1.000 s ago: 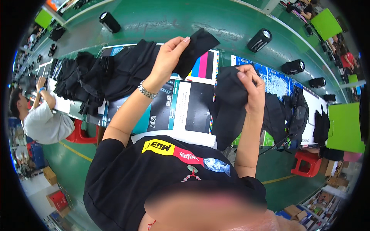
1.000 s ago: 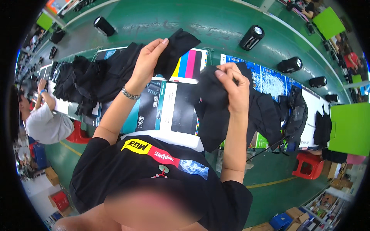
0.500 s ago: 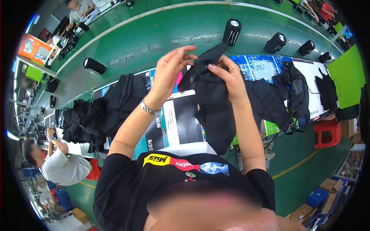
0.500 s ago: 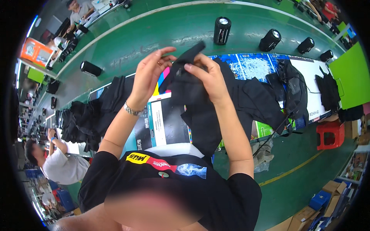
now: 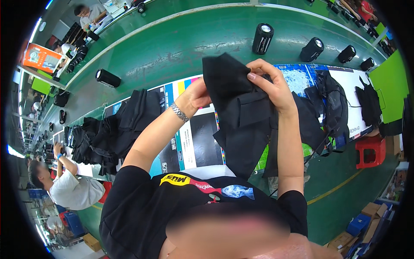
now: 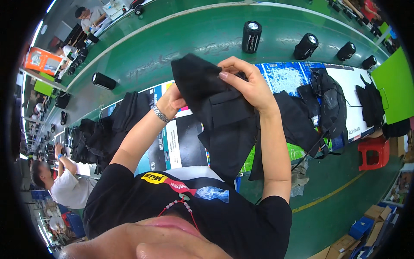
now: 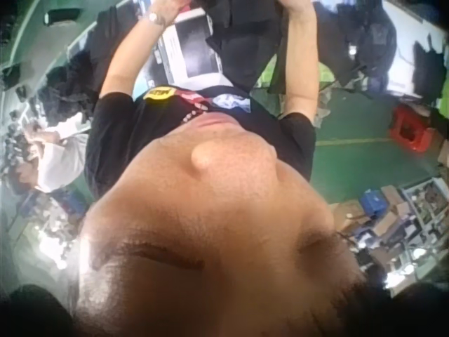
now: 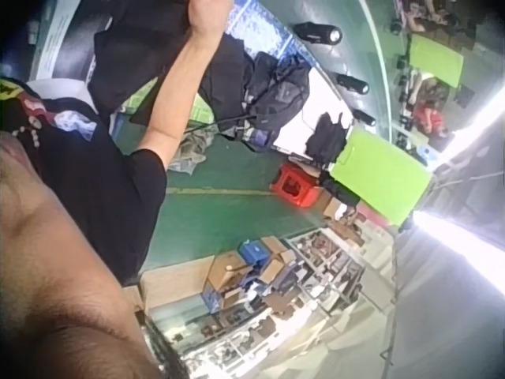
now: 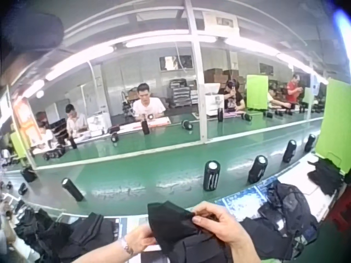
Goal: The person picks up black fabric pieces one at a time, holds them up to a black cylindrical object on the workbench, and then places the handled pieces into a cardboard box on the floor.
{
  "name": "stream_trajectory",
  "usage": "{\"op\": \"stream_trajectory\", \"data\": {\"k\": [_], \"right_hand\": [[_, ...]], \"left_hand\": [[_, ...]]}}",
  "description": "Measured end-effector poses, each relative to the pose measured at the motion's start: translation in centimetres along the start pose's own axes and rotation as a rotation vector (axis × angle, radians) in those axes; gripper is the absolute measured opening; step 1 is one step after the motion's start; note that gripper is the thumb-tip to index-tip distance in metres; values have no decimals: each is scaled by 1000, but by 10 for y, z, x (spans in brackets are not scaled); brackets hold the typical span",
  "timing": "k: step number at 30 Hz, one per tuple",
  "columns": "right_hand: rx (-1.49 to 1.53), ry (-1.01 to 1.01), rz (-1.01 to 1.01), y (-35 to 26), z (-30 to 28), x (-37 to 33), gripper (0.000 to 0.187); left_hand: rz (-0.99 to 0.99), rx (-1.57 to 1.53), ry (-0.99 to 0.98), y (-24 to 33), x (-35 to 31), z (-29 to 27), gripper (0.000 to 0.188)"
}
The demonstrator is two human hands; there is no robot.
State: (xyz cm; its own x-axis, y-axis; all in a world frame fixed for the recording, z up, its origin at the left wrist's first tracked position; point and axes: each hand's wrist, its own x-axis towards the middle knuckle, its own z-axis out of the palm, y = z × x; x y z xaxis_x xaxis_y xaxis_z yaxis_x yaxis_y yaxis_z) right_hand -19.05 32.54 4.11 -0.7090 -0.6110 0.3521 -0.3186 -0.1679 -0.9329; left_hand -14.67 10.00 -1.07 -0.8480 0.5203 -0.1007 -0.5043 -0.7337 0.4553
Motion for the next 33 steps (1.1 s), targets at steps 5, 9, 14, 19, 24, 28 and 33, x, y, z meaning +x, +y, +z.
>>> {"op": "stream_trajectory", "data": {"k": [5,9,14,19,24,28,33], "right_hand": [[-41,20,0,5,-7,-6,11],[-93,98,76,10,-21,-12,12],[-61,448,48,19,-67,14,8],[36,675,116,74,-130,67,9],[-498,776,98,119,-165,104,15],[-156,774,152,137,-145,137,15],[51,761,105,155,-88,154,17]], "left_hand": [[102,731,-51,9,13,22,25],[203,924,-100,15,29,26,23],[193,675,-96,43,108,29,35],[335,699,112,50,205,14,28],[583,669,349,43,254,-14,25],[684,505,479,55,262,-34,22],[607,476,354,89,209,-67,19]]}}
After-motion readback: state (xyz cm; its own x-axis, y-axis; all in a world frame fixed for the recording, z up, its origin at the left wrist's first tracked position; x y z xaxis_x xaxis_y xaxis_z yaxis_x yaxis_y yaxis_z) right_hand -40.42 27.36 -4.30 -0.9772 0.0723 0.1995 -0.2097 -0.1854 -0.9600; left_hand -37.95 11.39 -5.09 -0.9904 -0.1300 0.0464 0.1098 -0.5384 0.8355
